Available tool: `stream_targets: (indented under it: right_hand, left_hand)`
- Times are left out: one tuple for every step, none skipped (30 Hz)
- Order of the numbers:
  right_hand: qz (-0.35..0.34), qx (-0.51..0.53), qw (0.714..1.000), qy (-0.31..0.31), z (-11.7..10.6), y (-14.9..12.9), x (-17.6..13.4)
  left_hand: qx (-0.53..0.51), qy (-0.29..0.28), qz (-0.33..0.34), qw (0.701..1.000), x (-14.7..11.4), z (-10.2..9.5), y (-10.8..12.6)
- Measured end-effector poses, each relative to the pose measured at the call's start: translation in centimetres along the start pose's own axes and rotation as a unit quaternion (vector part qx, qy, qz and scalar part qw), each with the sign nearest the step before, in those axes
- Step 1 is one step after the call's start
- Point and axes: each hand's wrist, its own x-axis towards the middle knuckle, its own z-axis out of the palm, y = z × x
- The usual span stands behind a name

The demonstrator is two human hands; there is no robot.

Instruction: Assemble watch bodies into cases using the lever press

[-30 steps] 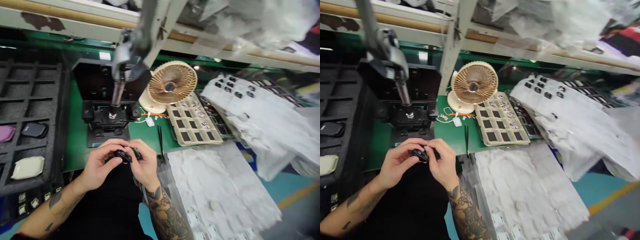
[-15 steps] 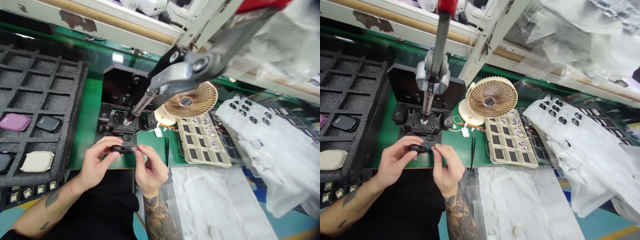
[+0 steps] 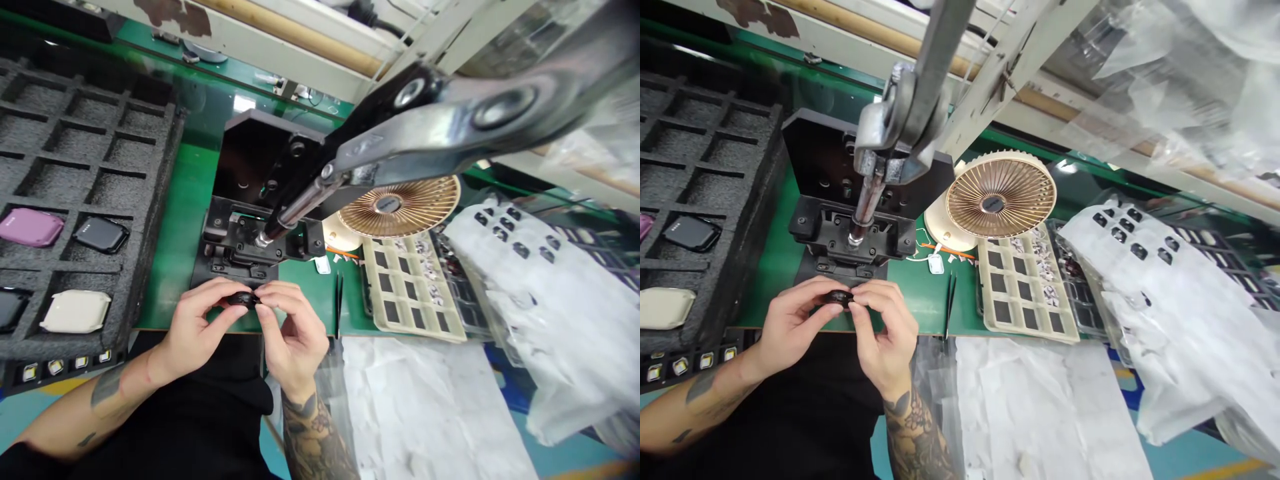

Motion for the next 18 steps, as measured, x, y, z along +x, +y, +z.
stream_targets:
  right_hand:
    - [0.001, -0.002, 1.0, 0.005, -0.1, -0.1, 0.1]
    - [0.015, 0.004, 1.0, 0.005, -0.3, -0.1, 0.2]
    - [0.041, 0.021, 0.999, -0.003, -0.5, -0.2, 0.3]
    - [0.071, 0.043, 0.996, -0.019, -0.8, -0.2, 0.3]
    - [0.096, 0.061, 0.993, -0.038, -1.0, -0.2, 0.4]
    - [0.108, 0.064, 0.991, -0.053, -1.2, -0.2, 0.4]
    - [0.099, 0.047, 0.992, -0.058, -1.3, -0.2, 0.4]
    - [0.069, 0.011, 0.996, -0.057, -1.4, -0.1, 0.3]
    - [0.022, -0.04, 0.998, -0.054, -1.4, -0.1, 0.1]
    - [-0.033, -0.095, 0.994, -0.052, -1.3, -0.1, -0.1]
    - [-0.088, -0.144, 0.984, -0.056, -1.2, 0.0, -0.3]
    - [-0.136, -0.183, 0.972, -0.065, -1.0, 0.0, -0.5]
    - [-0.17, -0.209, 0.96, -0.075, -0.9, 0.0, -0.7]
    - [-0.189, -0.223, 0.953, -0.084, -0.8, 0.0, -0.9]
    - [-0.196, -0.225, 0.95, -0.087, -0.8, -0.1, -1.1]
    - [-0.193, -0.218, 0.952, -0.089, -0.9, -0.1, -1.3]
    - [-0.181, -0.202, 0.958, -0.093, -1.2, -0.2, -1.4]
    - [-0.162, -0.179, 0.965, -0.101, -1.5, -0.3, -1.4]
  left_hand:
    - [0.004, -0.003, 0.003, 1.0, 0.0, 0.0, 0.0]
    - [0.009, -0.009, 0.007, 1.0, 0.0, 0.0, 0.0]
    - [0.016, -0.015, 0.014, 1.0, -0.1, 0.0, -0.1]
    - [0.024, -0.021, 0.019, 0.999, -0.1, 0.0, -0.1]
    - [0.03, -0.023, 0.022, 0.999, -0.2, 0.0, -0.1]
    - [0.031, -0.024, 0.02, 0.999, -0.2, 0.0, -0.1]
    - [0.027, -0.022, 0.014, 0.999, -0.3, 0.0, -0.1]
    - [0.017, -0.02, 0.003, 1.0, -0.4, 0.0, -0.1]
    - [0.005, -0.019, -0.011, 1.0, -0.5, -0.1, -0.1]
    - [-0.005, -0.018, -0.024, 1.0, -0.5, -0.2, -0.2]
    - [-0.009, -0.018, -0.033, 0.999, -0.5, -0.3, -0.2]
    - [-0.004, -0.017, -0.038, 0.999, -0.5, -0.3, -0.4]
    - [0.006, -0.015, -0.037, 0.999, -0.4, -0.4, -0.5]
    - [0.018, -0.014, -0.032, 0.999, -0.3, -0.4, -0.7]
    - [0.028, -0.011, -0.024, 0.999, -0.2, -0.3, -0.8]
    - [0.034, -0.009, -0.018, 0.999, -0.1, -0.2, -0.9]
    - [0.035, -0.01, -0.012, 0.999, -0.1, -0.1, -0.9]
    - [0.03, -0.012, -0.011, 0.999, -0.1, 0.0, -0.6]
